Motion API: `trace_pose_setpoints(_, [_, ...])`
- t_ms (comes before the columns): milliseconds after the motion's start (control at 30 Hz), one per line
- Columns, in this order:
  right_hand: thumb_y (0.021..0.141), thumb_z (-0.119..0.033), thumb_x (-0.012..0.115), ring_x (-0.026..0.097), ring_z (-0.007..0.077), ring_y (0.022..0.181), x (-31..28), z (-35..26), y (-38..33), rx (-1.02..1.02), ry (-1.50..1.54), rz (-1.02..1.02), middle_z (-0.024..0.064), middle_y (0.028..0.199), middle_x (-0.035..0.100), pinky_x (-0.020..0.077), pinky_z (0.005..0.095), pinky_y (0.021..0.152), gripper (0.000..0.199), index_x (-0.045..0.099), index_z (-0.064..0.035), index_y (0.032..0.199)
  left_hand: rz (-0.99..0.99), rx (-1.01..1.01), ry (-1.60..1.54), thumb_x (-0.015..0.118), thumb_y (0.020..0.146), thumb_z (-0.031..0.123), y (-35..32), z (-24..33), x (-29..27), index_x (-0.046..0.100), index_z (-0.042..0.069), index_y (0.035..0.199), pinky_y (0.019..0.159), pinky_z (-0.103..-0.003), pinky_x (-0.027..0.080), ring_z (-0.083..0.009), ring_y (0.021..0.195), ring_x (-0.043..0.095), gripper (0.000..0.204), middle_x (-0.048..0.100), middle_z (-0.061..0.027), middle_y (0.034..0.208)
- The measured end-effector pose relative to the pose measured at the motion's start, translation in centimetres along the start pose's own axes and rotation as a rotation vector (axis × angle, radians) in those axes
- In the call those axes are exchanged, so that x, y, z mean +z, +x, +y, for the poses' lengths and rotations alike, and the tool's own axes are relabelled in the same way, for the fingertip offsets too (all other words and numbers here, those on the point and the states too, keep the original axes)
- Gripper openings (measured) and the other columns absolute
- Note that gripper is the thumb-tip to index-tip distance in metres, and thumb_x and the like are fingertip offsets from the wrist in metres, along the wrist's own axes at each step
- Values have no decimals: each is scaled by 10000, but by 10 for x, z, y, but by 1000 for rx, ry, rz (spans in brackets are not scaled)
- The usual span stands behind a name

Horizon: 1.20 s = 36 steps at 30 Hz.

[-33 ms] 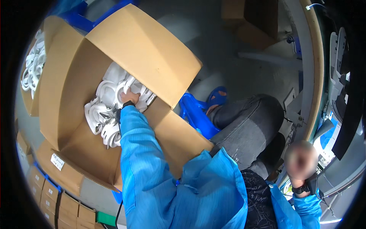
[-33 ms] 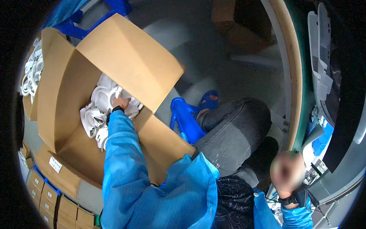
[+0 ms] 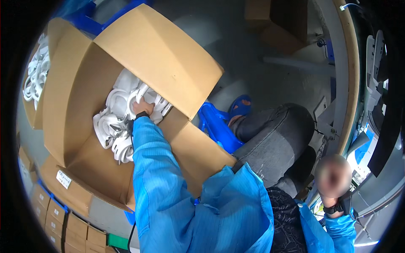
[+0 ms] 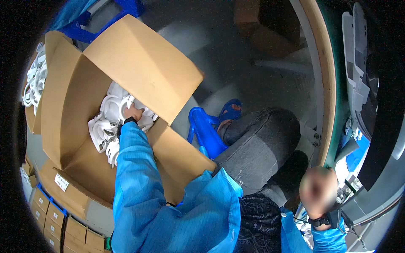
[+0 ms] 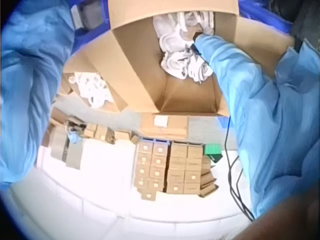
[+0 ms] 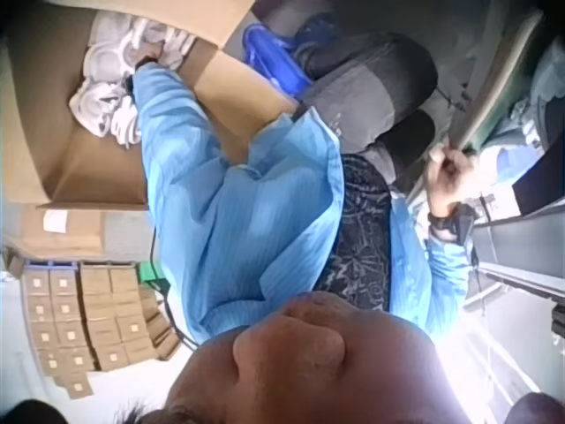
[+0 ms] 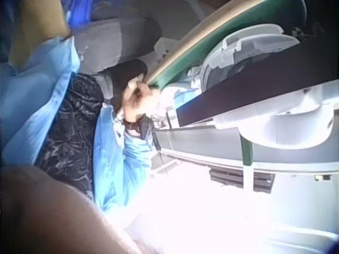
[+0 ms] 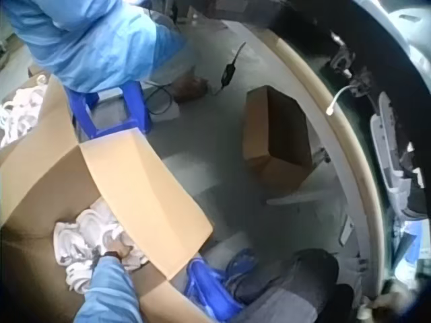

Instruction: Assembling the plastic housing and electronic components of a neck massager.

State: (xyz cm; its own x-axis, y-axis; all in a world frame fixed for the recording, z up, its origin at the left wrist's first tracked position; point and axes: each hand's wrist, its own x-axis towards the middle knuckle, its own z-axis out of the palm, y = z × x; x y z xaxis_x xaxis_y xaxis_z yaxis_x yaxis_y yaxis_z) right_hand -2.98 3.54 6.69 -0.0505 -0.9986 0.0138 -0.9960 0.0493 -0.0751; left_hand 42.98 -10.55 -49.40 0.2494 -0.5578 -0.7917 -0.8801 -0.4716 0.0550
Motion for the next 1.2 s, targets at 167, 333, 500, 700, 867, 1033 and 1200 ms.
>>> trace_pose_setpoints(167, [806,55,762,425,255,536,3,1,2,-9,13,-2,86,670,443,310,375,503,294,515,-89,875,385,123,19,819,786,218,-15,-20,0,622,189,1357,1083,-496,433,-408,1285,487,604,502,-237,1316])
trace_pose_setpoints(333, [810,48,763,416,249,533,0,2,4,-19,-2,2,80,658,428,304,377,503,287,519,-90,870,477,349,-152,792,742,55,-18,32,-19,615,95,1298,1041,-446,464,-438,1176,549,585,497,-244,1273])
trace_pose_setpoints(500, [806,43,775,404,230,517,3,-4,13,-74,43,9,62,641,405,289,369,490,288,529,-91,874,554,-6,-436,822,707,111,2,4,-16,535,-45,1285,1001,-445,476,-394,1094,644,663,613,-227,1235])
trace_pose_setpoints(700, [793,49,780,411,224,516,0,-5,16,-93,31,41,55,638,395,288,373,486,282,542,-89,856,107,60,-713,658,714,26,-41,29,-25,668,-55,969,658,-375,518,-256,720,673,268,708,-145,833])
trace_pose_setpoints(867, [766,66,770,436,267,529,2,-5,19,-113,91,70,81,650,410,316,382,493,263,549,-69,812,225,77,-1020,655,755,-3,-105,22,-79,625,-63,969,592,-337,476,-188,646,594,225,640,-91,773])
trace_pose_setpoints(1033, [755,66,734,542,316,621,1,-12,26,-130,128,95,115,699,484,436,399,561,207,575,-45,827,569,198,-1003,702,835,92,-192,-21,-154,656,-13,1009,630,-333,458,-155,677,558,209,628,-53,793])
trace_pose_setpoints(1200, [750,53,701,615,338,712,-3,-17,32,-132,228,160,126,763,563,497,405,631,179,579,-44,838,431,343,-1596,677,914,124,-314,-49,-245,627,30,1031,523,-250,345,-60,550,417,159,485,40,698])
